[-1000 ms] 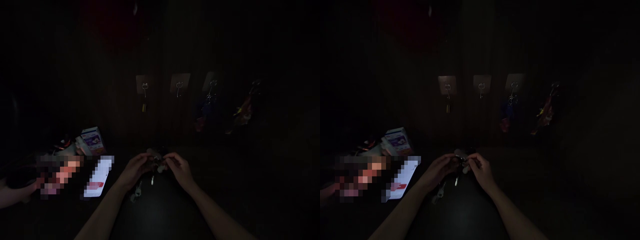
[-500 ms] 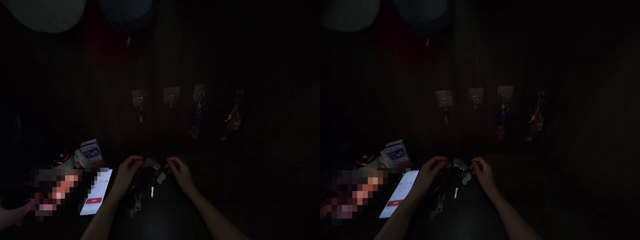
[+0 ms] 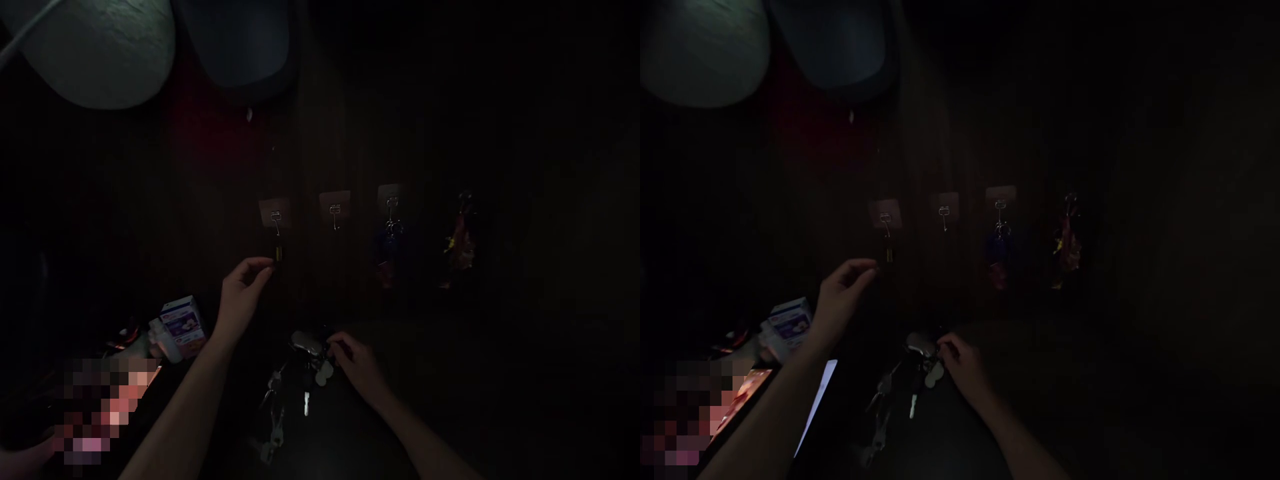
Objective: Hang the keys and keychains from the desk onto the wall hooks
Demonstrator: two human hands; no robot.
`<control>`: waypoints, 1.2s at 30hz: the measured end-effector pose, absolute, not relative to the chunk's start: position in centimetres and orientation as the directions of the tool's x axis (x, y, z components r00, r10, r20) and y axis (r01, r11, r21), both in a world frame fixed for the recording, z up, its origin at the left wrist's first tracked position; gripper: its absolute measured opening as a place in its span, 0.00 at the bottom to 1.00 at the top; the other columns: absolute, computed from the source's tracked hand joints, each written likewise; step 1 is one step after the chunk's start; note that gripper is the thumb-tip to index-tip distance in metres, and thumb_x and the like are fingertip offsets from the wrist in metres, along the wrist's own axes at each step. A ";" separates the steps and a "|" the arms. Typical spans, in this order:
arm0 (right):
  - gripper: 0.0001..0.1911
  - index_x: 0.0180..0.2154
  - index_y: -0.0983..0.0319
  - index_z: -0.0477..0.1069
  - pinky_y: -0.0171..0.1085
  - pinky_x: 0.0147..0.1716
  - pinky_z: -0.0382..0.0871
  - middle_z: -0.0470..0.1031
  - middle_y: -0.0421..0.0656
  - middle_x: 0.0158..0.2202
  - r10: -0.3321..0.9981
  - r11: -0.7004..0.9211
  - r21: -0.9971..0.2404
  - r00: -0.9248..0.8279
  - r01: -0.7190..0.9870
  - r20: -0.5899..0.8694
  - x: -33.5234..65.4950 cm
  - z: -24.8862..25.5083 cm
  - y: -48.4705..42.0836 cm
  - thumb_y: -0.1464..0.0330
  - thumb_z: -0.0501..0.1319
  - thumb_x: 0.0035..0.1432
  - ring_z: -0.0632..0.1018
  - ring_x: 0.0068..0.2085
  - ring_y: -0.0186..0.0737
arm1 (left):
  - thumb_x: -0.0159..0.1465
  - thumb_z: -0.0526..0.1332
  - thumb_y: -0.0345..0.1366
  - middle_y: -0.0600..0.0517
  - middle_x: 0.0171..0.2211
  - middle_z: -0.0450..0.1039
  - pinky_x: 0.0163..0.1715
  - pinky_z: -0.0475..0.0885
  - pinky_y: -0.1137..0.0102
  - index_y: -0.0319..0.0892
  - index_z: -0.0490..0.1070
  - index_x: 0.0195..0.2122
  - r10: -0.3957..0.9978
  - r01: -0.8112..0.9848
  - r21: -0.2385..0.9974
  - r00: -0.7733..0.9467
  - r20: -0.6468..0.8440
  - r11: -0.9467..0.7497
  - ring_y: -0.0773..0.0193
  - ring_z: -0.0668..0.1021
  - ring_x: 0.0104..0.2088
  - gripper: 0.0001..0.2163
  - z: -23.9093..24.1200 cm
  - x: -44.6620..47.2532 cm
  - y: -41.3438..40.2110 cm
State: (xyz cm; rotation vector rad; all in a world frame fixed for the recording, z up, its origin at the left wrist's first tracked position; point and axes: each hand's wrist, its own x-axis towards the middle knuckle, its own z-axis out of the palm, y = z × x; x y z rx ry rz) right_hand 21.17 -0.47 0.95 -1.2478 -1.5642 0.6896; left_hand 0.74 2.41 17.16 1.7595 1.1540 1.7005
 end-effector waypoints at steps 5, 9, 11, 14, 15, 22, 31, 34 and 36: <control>0.10 0.33 0.59 0.71 0.31 0.27 0.66 0.75 0.38 0.25 0.935 0.334 -0.853 -0.025 0.400 0.354 21.0 1.0 -0.6 0.64 0.53 0.58 0.74 0.27 0.35 | 0.55 0.62 0.38 0.53 0.34 0.76 0.39 0.70 0.70 0.42 0.73 0.36 0.719 0.221 0.724 -0.116 0.685 -0.653 0.63 0.76 0.37 0.09 19.6 1.7 4.7; 0.10 0.33 0.59 0.71 0.31 0.27 0.65 0.75 0.38 0.25 0.934 0.344 -0.852 -0.048 0.395 0.355 21.0 1.1 -0.7 0.65 0.52 0.58 0.75 0.27 0.35 | 0.55 0.62 0.38 0.52 0.35 0.76 0.41 0.70 0.69 0.41 0.73 0.36 0.687 0.233 0.694 -0.127 0.716 -0.681 0.63 0.76 0.39 0.09 20.7 2.2 6.6; 0.10 0.32 0.59 0.72 0.32 0.27 0.65 0.75 0.38 0.24 0.935 0.340 -0.850 -0.049 0.403 0.351 21.0 1.0 -0.7 0.65 0.52 0.58 0.75 0.26 0.36 | 0.55 0.61 0.38 0.52 0.35 0.76 0.41 0.70 0.69 0.41 0.73 0.36 0.680 0.241 0.688 -0.131 0.722 -0.684 0.63 0.76 0.39 0.09 20.9 2.4 7.4; 0.10 0.33 0.59 0.72 0.32 0.27 0.65 0.75 0.38 0.24 0.935 0.344 -0.851 -0.056 0.397 0.351 21.0 1.0 -0.7 0.65 0.52 0.57 0.75 0.26 0.36 | 0.55 0.61 0.38 0.52 0.34 0.76 0.40 0.70 0.70 0.41 0.73 0.35 0.679 0.243 0.685 -0.120 0.724 -0.687 0.63 0.76 0.38 0.09 21.1 2.4 8.3; 0.10 0.33 0.59 0.72 0.32 0.26 0.65 0.75 0.38 0.24 0.935 0.342 -0.853 -0.058 0.393 0.349 21.0 1.0 -0.7 0.65 0.53 0.57 0.75 0.26 0.36 | 0.55 0.61 0.37 0.52 0.34 0.76 0.39 0.70 0.70 0.41 0.73 0.35 0.680 0.252 0.683 -0.113 0.725 -0.686 0.63 0.77 0.37 0.08 21.0 2.3 8.4; 0.10 0.32 0.59 0.71 0.32 0.28 0.65 0.74 0.38 0.24 0.944 0.326 -0.865 -0.074 0.382 0.323 20.9 1.5 -1.1 0.66 0.52 0.58 0.75 0.27 0.36 | 0.56 0.58 0.35 0.53 0.32 0.76 0.37 0.68 0.72 0.42 0.74 0.33 0.654 0.453 0.614 -0.086 0.752 -0.647 0.64 0.76 0.36 0.07 20.6 2.2 8.5; 0.10 0.33 0.59 0.72 0.31 0.27 0.66 0.74 0.38 0.24 0.937 0.344 -0.864 -0.079 0.367 0.340 21.0 1.4 -1.0 0.65 0.53 0.58 0.75 0.26 0.36 | 0.58 0.57 0.37 0.52 0.37 0.75 0.42 0.68 0.69 0.44 0.74 0.37 0.609 0.486 0.574 -0.103 0.786 -0.659 0.63 0.76 0.39 0.09 18.6 1.9 8.9; 0.10 0.33 0.59 0.71 0.31 0.27 0.66 0.74 0.38 0.24 0.937 0.346 -0.870 -0.085 0.351 0.338 21.0 1.3 -1.1 0.65 0.53 0.57 0.75 0.26 0.36 | 0.58 0.56 0.36 0.52 0.39 0.76 0.44 0.68 0.69 0.44 0.73 0.41 0.631 0.431 0.597 -0.079 0.772 -0.676 0.63 0.76 0.41 0.11 17.8 1.6 8.8; 0.10 0.32 0.59 0.71 0.32 0.27 0.66 0.74 0.37 0.23 0.939 0.342 -0.868 -0.085 0.359 0.335 20.9 1.2 -1.0 0.65 0.53 0.57 0.75 0.26 0.36 | 0.58 0.56 0.35 0.52 0.39 0.76 0.43 0.69 0.69 0.44 0.72 0.44 0.666 0.382 0.641 -0.083 0.741 -0.666 0.63 0.76 0.40 0.13 17.2 1.4 8.5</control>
